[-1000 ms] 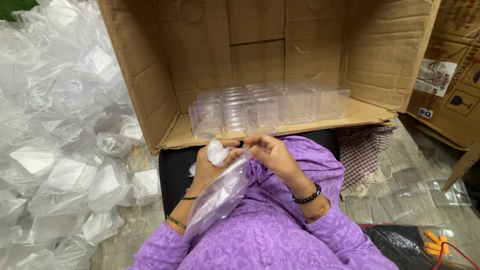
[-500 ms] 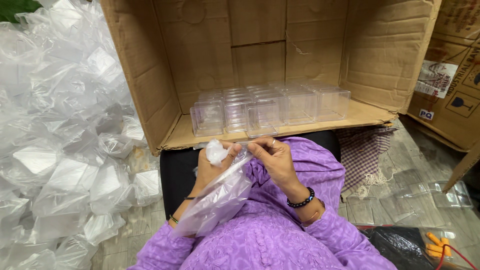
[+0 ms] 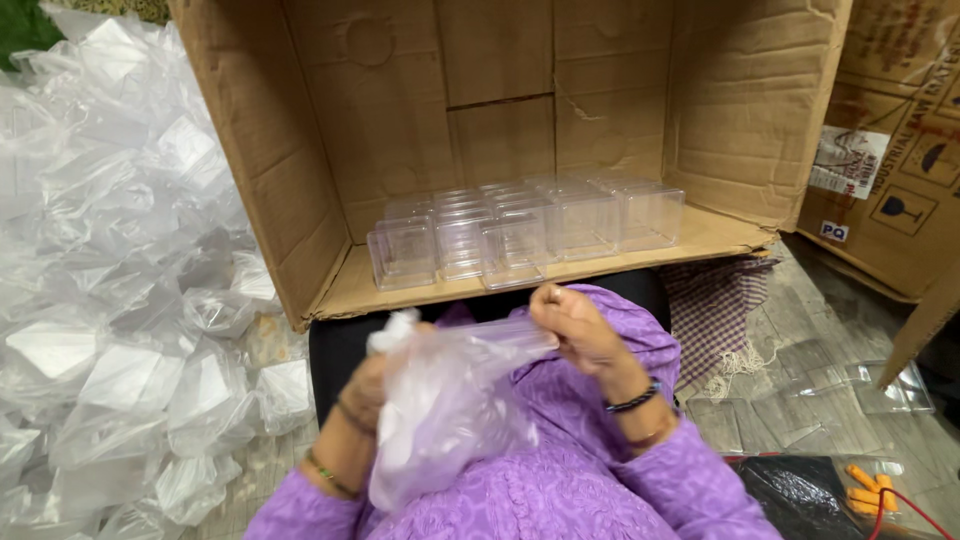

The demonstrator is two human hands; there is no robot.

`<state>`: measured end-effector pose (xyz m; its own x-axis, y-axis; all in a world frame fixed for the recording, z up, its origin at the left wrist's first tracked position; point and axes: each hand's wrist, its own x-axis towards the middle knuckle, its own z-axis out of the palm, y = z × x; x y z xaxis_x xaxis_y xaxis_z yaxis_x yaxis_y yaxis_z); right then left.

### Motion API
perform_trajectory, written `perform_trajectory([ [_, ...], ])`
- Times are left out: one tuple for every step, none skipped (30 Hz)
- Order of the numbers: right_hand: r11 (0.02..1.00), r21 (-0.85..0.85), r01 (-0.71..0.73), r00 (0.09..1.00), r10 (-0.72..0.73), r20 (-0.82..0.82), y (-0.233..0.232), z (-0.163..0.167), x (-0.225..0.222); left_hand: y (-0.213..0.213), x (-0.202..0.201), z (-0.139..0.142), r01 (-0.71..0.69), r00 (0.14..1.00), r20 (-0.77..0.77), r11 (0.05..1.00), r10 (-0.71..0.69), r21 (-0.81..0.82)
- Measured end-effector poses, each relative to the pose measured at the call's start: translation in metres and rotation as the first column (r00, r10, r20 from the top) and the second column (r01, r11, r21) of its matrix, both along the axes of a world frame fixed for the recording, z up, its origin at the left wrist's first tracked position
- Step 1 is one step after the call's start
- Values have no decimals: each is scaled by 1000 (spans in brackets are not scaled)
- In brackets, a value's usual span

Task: The person sits on the floor and packs clear plastic boxes one at a time. They place a white foam insert into a plastic bag, insert a box into the bag, and place the bagged box into a large cardboard carton, repeating the cycle.

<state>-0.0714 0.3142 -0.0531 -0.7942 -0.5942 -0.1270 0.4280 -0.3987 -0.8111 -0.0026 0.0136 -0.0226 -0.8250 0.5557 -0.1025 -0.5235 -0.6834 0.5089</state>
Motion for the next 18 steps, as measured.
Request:
perform_trajectory([
  [993,120,-23,999,28,-42,10,1,-1,-8,-3,-2,-42,994,-107,987,26,-157],
  [969,236,70,975,-17,-222,15,0,-5,-14,-10,-6,-103,975,-218,948,37,-301],
  [927,331,179,918,-36,-396,17,-2,-10,-17,-19,-12,-179,945,-327,885,32,-429],
  [867,399,299,831,-31,-555,18,-4,-16,-9,-38,-22,-235,948,-303,858,99,-457],
  [706,423,568,683,-117,-721,14,-8,-25,5,-60,-35,-287,946,-277,825,165,-486],
  [489,370,790,490,-140,-861,5,-13,-39,21,-81,-47,-473,859,-435,742,268,-476],
  [343,288,894,353,-143,-925,-2,-18,-54,37,-103,-60,-546,814,-504,679,290,-492],
  [290,263,920,314,-147,-938,-9,-24,-69,53,-129,-70,-708,688,-672,456,274,-539],
  [233,242,942,281,-148,-948,-15,-30,-84,68,-146,-80,-756,651,-687,363,323,-545],
  [224,291,930,332,-172,-928,-19,-36,-96,79,-158,-87,-794,607,-704,265,368,-546],
  [254,352,901,409,-224,-884,-19,-42,-105,86,-164,-93,-747,660,-651,233,375,-623],
  [298,390,871,469,-273,-840,-17,-49,-108,90,-163,-94,-693,705,-595,201,385,-692],
  [355,396,847,511,-334,-792,-14,-57,-105,91,-161,-98,-637,742,-540,168,397,-753],
  [400,404,823,550,-383,-742,-13,-64,-102,88,-156,-104,-595,797,-427,432,428,-677],
  [456,419,785,609,-445,-657,-11,-69,-96,85,-145,-107,-511,858,-306,627,413,-587],
  [512,428,745,664,-498,-558,-8,-74,-87,81,-135,-109,-417,909,-192,770,371,-483],
  [568,429,703,711,-540,-450,-5,-78,-80,78,-123,-111,-332,943,-114,857,313,-394],
  [637,362,681,729,-544,-415,-3,-84,-76,76,-112,-112,-279,960,-77,895,270,-349],
])
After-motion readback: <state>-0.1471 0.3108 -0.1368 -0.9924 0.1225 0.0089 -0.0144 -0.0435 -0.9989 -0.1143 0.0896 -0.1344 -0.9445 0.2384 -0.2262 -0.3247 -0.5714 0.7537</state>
